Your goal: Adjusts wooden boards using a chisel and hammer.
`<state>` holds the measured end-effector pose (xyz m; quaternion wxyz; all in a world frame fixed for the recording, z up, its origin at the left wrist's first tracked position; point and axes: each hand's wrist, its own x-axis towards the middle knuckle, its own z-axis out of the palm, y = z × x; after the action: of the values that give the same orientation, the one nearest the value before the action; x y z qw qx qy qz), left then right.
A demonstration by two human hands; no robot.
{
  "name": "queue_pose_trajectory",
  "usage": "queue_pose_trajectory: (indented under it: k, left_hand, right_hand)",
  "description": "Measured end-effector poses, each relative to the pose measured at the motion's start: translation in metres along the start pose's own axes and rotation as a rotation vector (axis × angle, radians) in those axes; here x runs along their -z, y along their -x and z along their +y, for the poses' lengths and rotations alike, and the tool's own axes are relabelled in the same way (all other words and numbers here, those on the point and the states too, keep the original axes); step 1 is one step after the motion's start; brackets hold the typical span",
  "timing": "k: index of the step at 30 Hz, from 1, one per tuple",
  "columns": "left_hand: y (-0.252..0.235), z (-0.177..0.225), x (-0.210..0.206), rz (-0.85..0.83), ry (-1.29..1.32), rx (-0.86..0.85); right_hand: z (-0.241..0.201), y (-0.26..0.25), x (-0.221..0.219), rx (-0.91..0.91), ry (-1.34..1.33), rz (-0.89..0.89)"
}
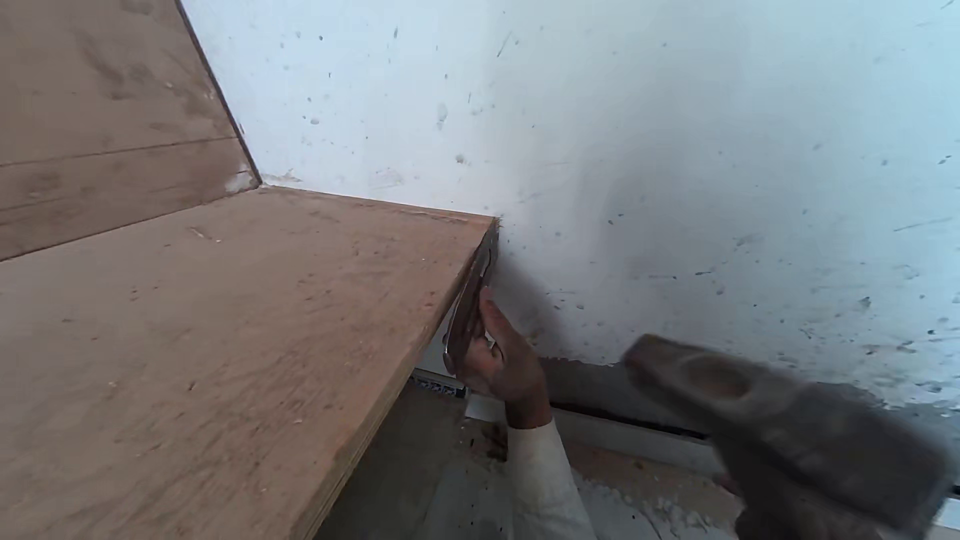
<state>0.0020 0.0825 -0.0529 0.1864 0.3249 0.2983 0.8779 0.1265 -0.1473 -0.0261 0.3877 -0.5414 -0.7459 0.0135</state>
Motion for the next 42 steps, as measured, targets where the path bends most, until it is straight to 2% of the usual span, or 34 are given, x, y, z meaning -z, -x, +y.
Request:
queue_pose_trajectory:
  k: [2,4,7,9,11,16,17,20,21,23,25,27,30,33,37,40,42]
  left_hand:
    - [-0.001,0.005,-0.002,0.042,-0.17,0.012]
    - [0.001,0.013,-0.003,0.028,-0.218,0.039]
    - [0.003,0.014,0.0,0.001,-0.152,0.018]
    - [-0.003,-0.002,-0.003,0.051,-0.029,-0.114]
    - [-0.005,-0.013,-0.005,0.056,-0.015,-0.176]
    - [-0.002,-0.014,-0.003,0.098,-0.213,-0.242]
    - [-0.001,-0.01,-0.001,0.081,-0.234,-0.212]
    - [0.001,0.024,-0.001,-0.036,-0.223,0.048]
    - [0.002,0.026,-0.003,-0.032,-0.229,0.06]
    - [0.003,0.007,-0.004,0.039,-0.32,-0.139]
    - [0.007,-0.016,0.007,-0.03,-0.371,-0.26]
    - [0.007,-0.02,0.012,-0.086,-0.343,-0.256]
    - [0.003,-0.019,-0.003,0.028,-0.285,-0.33]
    - [0.005,-0.016,-0.008,0.073,-0.379,-0.428]
    - [0.008,-0.016,-0.011,0.123,-0.408,-0.452]
    - [0.006,-0.014,-0.013,0.148,-0.362,-0.439]
    - [0.007,-0.012,-0.014,0.155,-0.428,-0.473]
  right_hand:
    - [-0.006,-0.022,0.003,0.158,0.197,-0.012]
    - [-0.012,-0.043,0.005,0.268,0.352,-0.04]
    - [-0.012,-0.07,0.007,0.45,0.549,-0.07]
    - [-0.011,-0.08,0.007,0.529,0.654,-0.101]
    - [-0.017,-0.087,0.01,0.575,0.71,-0.158]
    - [-0.035,-0.098,0.016,0.63,0.762,-0.228]
    - [-0.035,-0.099,0.016,0.611,0.782,-0.237]
    - [-0.034,-0.106,0.019,0.53,0.843,-0.229]
    - [-0.036,-0.107,0.021,0.529,0.847,-0.223]
    - [-0.042,-0.105,0.027,0.56,0.826,-0.24]
    - [-0.048,-0.098,0.032,0.601,0.77,-0.274]
    - [-0.053,-0.093,0.034,0.645,0.74,-0.296]
    - [-0.053,-0.093,0.035,0.628,0.728,-0.297]
    - [-0.036,-0.097,0.038,0.661,0.722,-0.235]
    - [-0.009,-0.1,0.041,0.732,0.741,-0.15]
    - [-0.003,-0.102,0.036,0.731,0.754,-0.112]
    - [-0.001,-0.103,0.034,0.738,0.744,-0.097]
